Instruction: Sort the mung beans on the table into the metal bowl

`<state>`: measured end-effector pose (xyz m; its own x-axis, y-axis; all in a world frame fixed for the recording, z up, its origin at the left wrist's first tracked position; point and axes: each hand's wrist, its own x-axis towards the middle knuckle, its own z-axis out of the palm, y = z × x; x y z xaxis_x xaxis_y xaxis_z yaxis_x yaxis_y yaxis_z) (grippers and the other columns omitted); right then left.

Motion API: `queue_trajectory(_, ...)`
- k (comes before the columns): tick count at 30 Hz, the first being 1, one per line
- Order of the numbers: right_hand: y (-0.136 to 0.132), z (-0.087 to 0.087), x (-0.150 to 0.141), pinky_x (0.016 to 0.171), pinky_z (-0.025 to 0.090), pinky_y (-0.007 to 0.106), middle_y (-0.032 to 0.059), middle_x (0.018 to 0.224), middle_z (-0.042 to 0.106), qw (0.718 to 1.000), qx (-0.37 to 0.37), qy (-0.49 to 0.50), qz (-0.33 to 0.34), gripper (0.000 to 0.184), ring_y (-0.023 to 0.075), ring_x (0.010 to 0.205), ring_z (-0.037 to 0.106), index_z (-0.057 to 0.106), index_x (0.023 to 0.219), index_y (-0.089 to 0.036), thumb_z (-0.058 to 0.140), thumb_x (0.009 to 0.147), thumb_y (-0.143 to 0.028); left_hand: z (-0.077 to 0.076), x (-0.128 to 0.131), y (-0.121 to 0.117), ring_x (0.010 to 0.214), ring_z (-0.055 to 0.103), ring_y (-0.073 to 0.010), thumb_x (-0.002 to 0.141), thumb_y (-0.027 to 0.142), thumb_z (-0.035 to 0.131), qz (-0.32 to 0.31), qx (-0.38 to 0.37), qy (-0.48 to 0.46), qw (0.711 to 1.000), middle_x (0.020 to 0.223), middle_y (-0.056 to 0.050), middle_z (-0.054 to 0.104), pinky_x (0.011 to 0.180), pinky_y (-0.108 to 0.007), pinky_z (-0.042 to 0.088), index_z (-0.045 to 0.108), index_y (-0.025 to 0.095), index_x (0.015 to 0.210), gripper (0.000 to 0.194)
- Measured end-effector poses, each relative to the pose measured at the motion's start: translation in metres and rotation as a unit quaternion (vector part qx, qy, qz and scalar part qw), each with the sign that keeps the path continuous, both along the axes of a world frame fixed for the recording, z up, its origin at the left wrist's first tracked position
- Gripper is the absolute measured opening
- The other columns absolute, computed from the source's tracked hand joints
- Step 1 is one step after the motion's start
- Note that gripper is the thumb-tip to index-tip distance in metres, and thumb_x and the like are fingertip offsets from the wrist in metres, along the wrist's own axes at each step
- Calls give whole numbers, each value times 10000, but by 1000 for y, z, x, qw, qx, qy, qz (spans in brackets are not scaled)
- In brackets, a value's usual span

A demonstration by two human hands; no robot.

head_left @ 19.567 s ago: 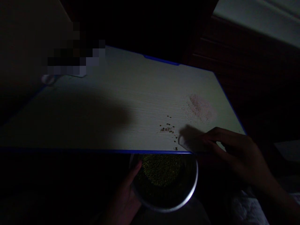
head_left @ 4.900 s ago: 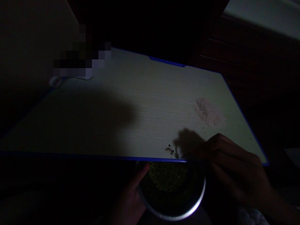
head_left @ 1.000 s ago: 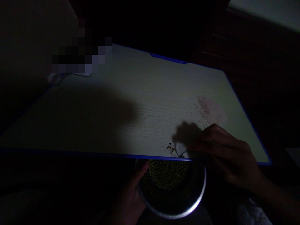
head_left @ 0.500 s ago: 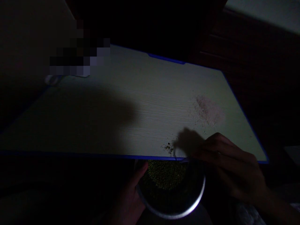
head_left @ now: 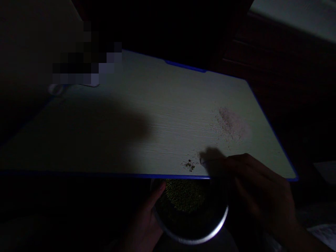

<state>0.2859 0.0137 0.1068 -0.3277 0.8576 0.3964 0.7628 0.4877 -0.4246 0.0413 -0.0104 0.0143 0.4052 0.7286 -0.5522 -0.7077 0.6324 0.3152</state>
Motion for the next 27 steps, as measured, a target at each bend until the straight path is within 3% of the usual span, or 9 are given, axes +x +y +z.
queue_trajectory(3, -1, 1, 4, 719, 624, 204, 90, 1025, 749, 1000, 12, 0, -11, 237, 148, 889, 743, 708, 1170, -154, 581, 981, -88, 1, 0, 1, 1407, 612, -313, 918, 403, 761, 6, -47, 5, 999, 1134, 8, 869, 1200, -440, 456, 861, 333, 845, 143)
queue_trajectory(6, -5, -2, -5, 717, 627, 215, 96, 1011, 746, 999, 0, 32, 25, 260, 153, 907, 740, 696, 1204, -140, 584, 977, -78, 2, -2, 2, 1382, 635, -315, 905, 396, 777, 10, -74, 29, 997, 1082, 4, 878, 1203, -455, 451, 838, 322, 731, 199)
queue_trajectory(9, -6, -4, -13, 696, 621, 217, 92, 962, 744, 998, -6, 45, 34, 257, 144, 871, 732, 703, 1183, -126, 576, 969, -58, -1, -4, 0, 1428, 590, -295, 853, 317, 836, 25, -71, 54, 996, 1097, 26, 876, 1223, -441, 417, 853, 347, 795, 68)
queue_trajectory(11, -4, -4, -14, 674, 612, 211, 87, 953, 740, 999, -1, 39, 16, 244, 133, 842, 726, 712, 1158, -127, 569, 971, -62, -4, -5, -1, 1451, 564, -285, 811, 282, 873, 33, -64, 67, 995, 1113, 42, 873, 1228, -419, 403, 864, 365, 856, 95)
queue_trajectory(17, 11, -4, -8, 713, 619, 264, 95, 985, 749, 999, -4, 32, 33, 248, 158, 892, 726, 719, 1152, -133, 564, 974, -56, -11, -5, -4, 1424, 586, -345, 914, 370, 781, 8, -89, 51, 995, 1273, -22, 829, 1207, -486, 439, 859, 303, 1085, 201)
queue_trajectory(23, 15, -4, -5, 717, 609, 323, 108, 1037, 759, 994, -21, 61, 87, 307, 200, 927, 719, 695, 1220, -164, 591, 956, -50, -12, -7, -5, 1403, 613, -305, 921, 348, 779, 26, -81, 46, 995, 1142, 10, 870, 1234, -456, 400, 871, 345, 988, 114)
queue_trajectory(27, 12, -1, 0, 700, 593, 345, 101, 1050, 758, 994, -28, 61, 87, 378, 216, 931, 715, 682, 1270, -212, 609, 939, -44, -6, -2, -1, 1430, 587, -302, 952, 368, 734, 4, -69, 13, 998, 1215, 9, 850, 1246, -446, 389, 862, 335, 1025, 151)
